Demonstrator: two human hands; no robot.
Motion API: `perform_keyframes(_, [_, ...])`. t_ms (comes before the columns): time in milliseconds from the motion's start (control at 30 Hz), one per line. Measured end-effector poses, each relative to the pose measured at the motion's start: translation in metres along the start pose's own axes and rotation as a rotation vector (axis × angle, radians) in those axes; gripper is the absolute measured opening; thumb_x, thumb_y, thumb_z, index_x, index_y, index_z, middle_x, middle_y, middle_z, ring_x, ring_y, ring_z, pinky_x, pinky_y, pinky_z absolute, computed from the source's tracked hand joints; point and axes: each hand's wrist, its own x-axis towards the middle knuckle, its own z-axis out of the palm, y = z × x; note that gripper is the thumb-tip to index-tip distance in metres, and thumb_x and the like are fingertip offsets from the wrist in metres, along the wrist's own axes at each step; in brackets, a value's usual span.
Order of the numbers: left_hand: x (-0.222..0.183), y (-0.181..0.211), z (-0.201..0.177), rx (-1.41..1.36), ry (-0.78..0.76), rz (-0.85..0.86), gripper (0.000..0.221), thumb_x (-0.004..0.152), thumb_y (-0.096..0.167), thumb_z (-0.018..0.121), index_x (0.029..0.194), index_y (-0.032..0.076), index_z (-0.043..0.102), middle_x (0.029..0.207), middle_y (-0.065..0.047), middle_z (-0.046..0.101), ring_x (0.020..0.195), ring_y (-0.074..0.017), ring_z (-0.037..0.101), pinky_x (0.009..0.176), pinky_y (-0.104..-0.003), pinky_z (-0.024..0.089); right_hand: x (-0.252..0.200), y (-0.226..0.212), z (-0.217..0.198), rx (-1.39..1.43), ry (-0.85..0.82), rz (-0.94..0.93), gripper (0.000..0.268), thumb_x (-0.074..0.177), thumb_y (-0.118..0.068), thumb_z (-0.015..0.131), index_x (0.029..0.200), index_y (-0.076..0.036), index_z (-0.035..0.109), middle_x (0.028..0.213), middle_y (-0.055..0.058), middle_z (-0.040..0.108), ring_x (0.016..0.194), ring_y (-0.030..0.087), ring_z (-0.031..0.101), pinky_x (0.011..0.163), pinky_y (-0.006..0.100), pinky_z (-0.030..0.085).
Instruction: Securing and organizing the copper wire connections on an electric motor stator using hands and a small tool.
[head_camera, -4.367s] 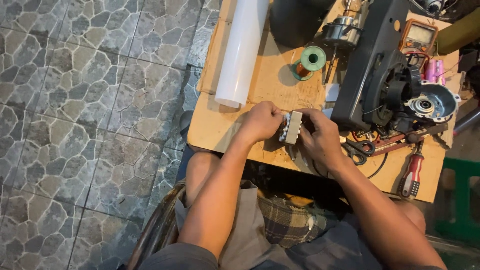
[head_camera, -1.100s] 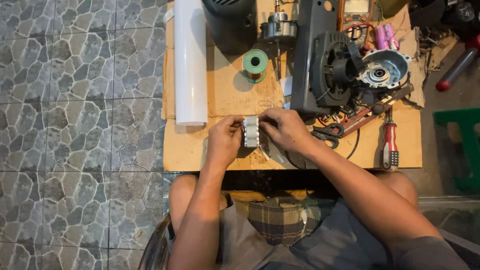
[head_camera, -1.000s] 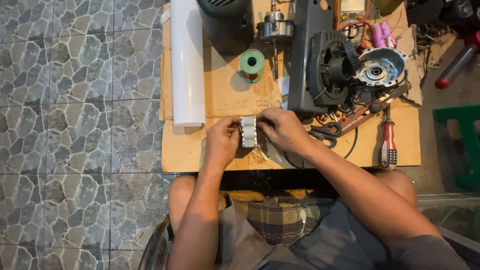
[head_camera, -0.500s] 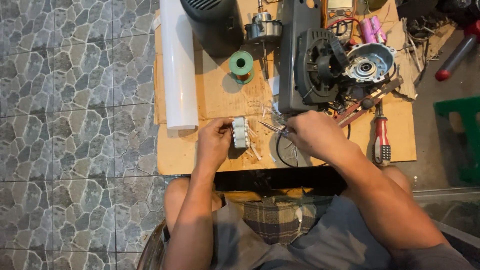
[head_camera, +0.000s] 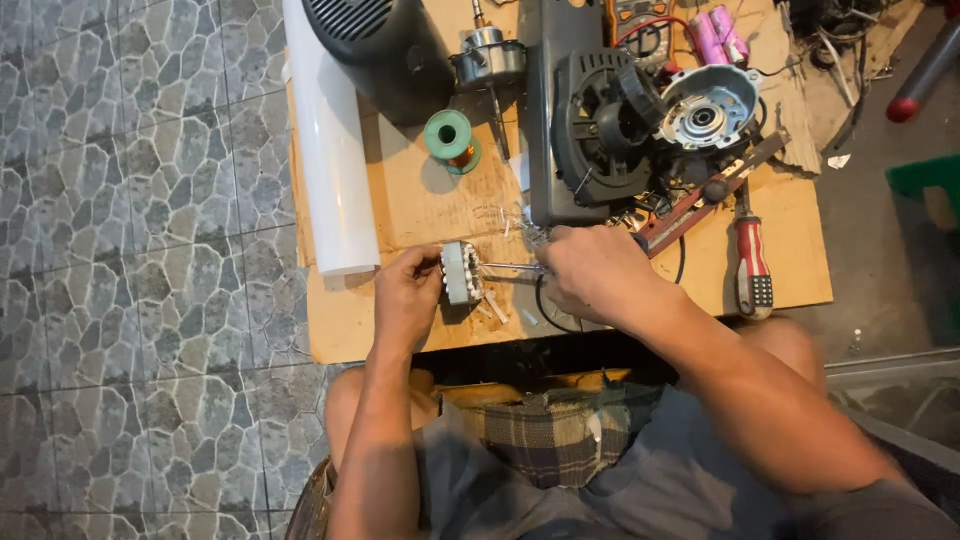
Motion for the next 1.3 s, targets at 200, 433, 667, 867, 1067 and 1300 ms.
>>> perform_keyframes(200, [-0.001,0.001,0.001,-0.053,-0.002,-0.041,0.026,0.085,-0.008,0.067,0.103,0.007,0.079,0.081,-0.01,0.073,0.078,-0.0117,0.064,0.073,-0.031,0.059,0.005,0.003,0.013,0.023,0.093,-0.04,0.021,0.071,-0.019,0.067,0.083,-0.005,0.076,0.081,0.013,0.073,0.07,0.039,0.074,0.063,0.05,0.061])
perform_keyframes(433, [-0.002,0.009,0.0,-0.06,0.01,-0.044,0.024,0.086,-0.007,0.067,0.101,0.008,0.078,0.078,-0.008,0.07,0.076,-0.0101,0.06,0.072,-0.03,0.058,0.009,0.006,0.026,0.05,0.163,-0.068,0.019,0.072,-0.021,0.065,0.08,-0.006,0.073,0.078,0.01,0.072,0.066,0.037,0.073,0.059,0.047,0.06])
perform_keyframes(667, [-0.001,0.006,-0.001,0.023,-0.01,0.072,0.02,0.086,-0.006,0.067,0.097,0.006,0.078,0.08,-0.014,0.073,0.079,-0.0211,0.068,0.075,-0.037,0.056,0.013,0.011,0.035,0.038,0.203,-0.096,0.015,0.073,-0.022,0.066,0.074,-0.007,0.071,0.074,0.008,0.067,0.061,0.035,0.07,0.054,0.045,0.058])
perform_keyframes(867, [0.0,0.0,-0.003,0.08,-0.019,0.112,0.019,0.086,-0.004,0.068,0.092,0.011,0.079,0.081,-0.011,0.074,0.082,-0.0241,0.072,0.077,-0.035,0.056,0.011,0.01,0.036,0.012,0.233,-0.118,0.013,0.071,-0.019,0.067,0.074,-0.007,0.071,0.073,0.008,0.066,0.061,0.033,0.07,0.053,0.044,0.058])
perform_keyframes(1067, [0.002,-0.008,-0.003,-0.026,-0.051,0.021,0.024,0.086,-0.005,0.067,0.101,0.01,0.078,0.086,-0.009,0.074,0.08,-0.0155,0.068,0.077,-0.032,0.056,0.011,0.011,0.036,0.017,0.253,-0.096,0.012,0.07,-0.018,0.067,0.071,-0.007,0.07,0.072,0.008,0.064,0.059,0.032,0.069,0.051,0.044,0.056])
perform_keyframes(1300, [0.004,-0.016,-0.003,-0.092,-0.064,-0.058,0.022,0.085,-0.003,0.069,0.102,0.009,0.077,0.084,-0.007,0.073,0.076,-0.0102,0.064,0.073,-0.03,0.056,0.009,0.01,0.027,0.013,0.216,-0.096,0.011,0.072,-0.018,0.065,0.073,-0.008,0.071,0.072,0.007,0.064,0.058,0.028,0.068,0.051,0.041,0.056])
